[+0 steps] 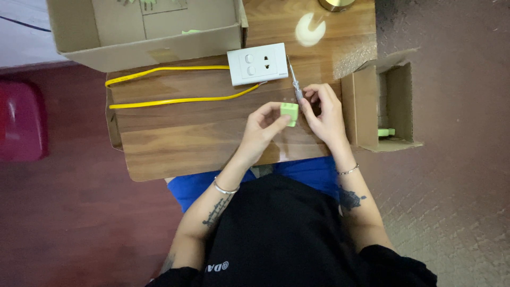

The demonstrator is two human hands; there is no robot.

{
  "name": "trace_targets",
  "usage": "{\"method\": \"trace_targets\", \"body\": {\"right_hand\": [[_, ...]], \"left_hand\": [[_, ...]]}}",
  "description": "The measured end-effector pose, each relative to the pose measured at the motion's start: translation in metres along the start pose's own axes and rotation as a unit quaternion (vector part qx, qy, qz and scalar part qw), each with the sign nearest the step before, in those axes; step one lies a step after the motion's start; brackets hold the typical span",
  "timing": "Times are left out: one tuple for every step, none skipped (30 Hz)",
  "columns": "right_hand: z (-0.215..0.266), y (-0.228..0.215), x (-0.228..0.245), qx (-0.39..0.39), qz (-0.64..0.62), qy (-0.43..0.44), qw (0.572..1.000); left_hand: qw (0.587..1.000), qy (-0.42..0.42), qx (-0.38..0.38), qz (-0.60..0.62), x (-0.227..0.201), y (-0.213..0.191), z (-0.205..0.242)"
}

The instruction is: The person assembles a green electrical plug by inserting a yellow wire into the terminal and securing it with a screwdriver. They then attach the plug's cover and tighten the screws to complete the assembly.

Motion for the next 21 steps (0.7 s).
{"method": "trace_targets", "body": {"right_hand": [[-0.002, -0.001, 0.000, -0.001, 0.000, 0.000, 1.000], [-0.003, -0.002, -0.002, 0.002, -0.017, 0.006, 1.000], [-0.005, -0.003, -0.003, 0.004, -0.034, 0.012, 0.999], [-0.007, -0.003, -0.005, 0.004, -0.034, 0.012, 0.999], [-0.008, -0.003, -0.009, 0.008, -0.056, 0.020, 0.998], [-0.010, -0.002, -0.012, 0.012, -0.078, 0.027, 0.997], [-0.012, -0.002, -0.016, 0.011, -0.077, 0.027, 0.997], [-0.015, -0.001, -0.019, 0.019, -0.075, 0.031, 0.997], [-0.017, 0.000, -0.023, 0.027, -0.074, 0.034, 0.996], [-0.019, 0.000, -0.022, 0.026, -0.075, 0.034, 0.996], [-0.021, -0.001, -0.021, 0.028, -0.065, 0.039, 0.997], [-0.023, -0.001, -0.020, 0.029, -0.055, 0.044, 0.997], [-0.023, -0.001, -0.023, 0.028, -0.055, 0.044, 0.997], [-0.022, -0.001, -0.026, 0.028, -0.055, 0.049, 0.997], [-0.021, -0.002, -0.030, 0.026, -0.055, 0.056, 0.997], [-0.019, -0.003, -0.031, 0.025, -0.055, 0.057, 0.997], [-0.016, -0.004, -0.035, 0.022, -0.062, 0.066, 0.996], [-0.013, -0.005, -0.038, 0.019, -0.069, 0.075, 0.995], [-0.006, -0.005, -0.040, 0.018, -0.068, 0.076, 0.995], [0.001, -0.003, -0.048, 0.015, -0.120, 0.126, 0.985], [0.008, -0.001, -0.056, 0.013, -0.172, 0.175, 0.969]], "left_hand": [[1.000, 0.000, 0.001, 0.000, -0.004, 0.006, -0.001], [1.000, 0.009, 0.015, 0.000, -0.009, 0.014, -0.002], [0.999, 0.018, 0.029, 0.001, -0.014, 0.021, -0.003], [0.999, 0.019, 0.030, 0.001, -0.021, 0.026, -0.003], [0.999, 0.022, 0.037, 0.004, -0.027, 0.032, -0.002], [0.999, 0.026, 0.044, 0.007, -0.034, 0.038, -0.002], [0.999, 0.026, 0.045, 0.007, -0.031, 0.041, -0.003], [0.998, 0.030, 0.051, 0.010, -0.030, 0.045, -0.004], [0.998, 0.034, 0.057, 0.012, -0.028, 0.048, -0.005], [0.998, 0.034, 0.057, 0.011, -0.023, 0.050, -0.007], [0.997, 0.038, 0.061, 0.008, -0.020, 0.052, -0.009], [0.997, 0.043, 0.064, 0.004, -0.016, 0.054, -0.010], [0.997, 0.043, 0.064, 0.004, -0.017, 0.055, -0.013], [0.996, 0.059, 0.066, -0.013, -0.021, 0.055, -0.015], [0.994, 0.075, 0.070, -0.030, -0.024, 0.057, -0.017], [0.994, 0.074, 0.071, -0.030, -0.023, 0.061, -0.021], [0.989, 0.103, 0.076, -0.071, -0.024, 0.066, -0.024], [0.982, 0.131, 0.081, -0.112, -0.025, 0.072, -0.027], [0.982, 0.131, 0.083, -0.111, -0.030, 0.081, -0.030], [0.976, 0.155, 0.086, -0.131, -0.037, 0.091, -0.032], [0.968, 0.179, 0.089, -0.150, -0.045, 0.101, -0.034]]}}
Point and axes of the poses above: each hand's wrist, its own z-axis away from the middle knuckle, its own y-axis out of the palm, x = y × z, the point moved 7 cm from there along -z, towards the middle knuckle, and after that the axes turned 14 degrees about -z, right-handed, at the moved point
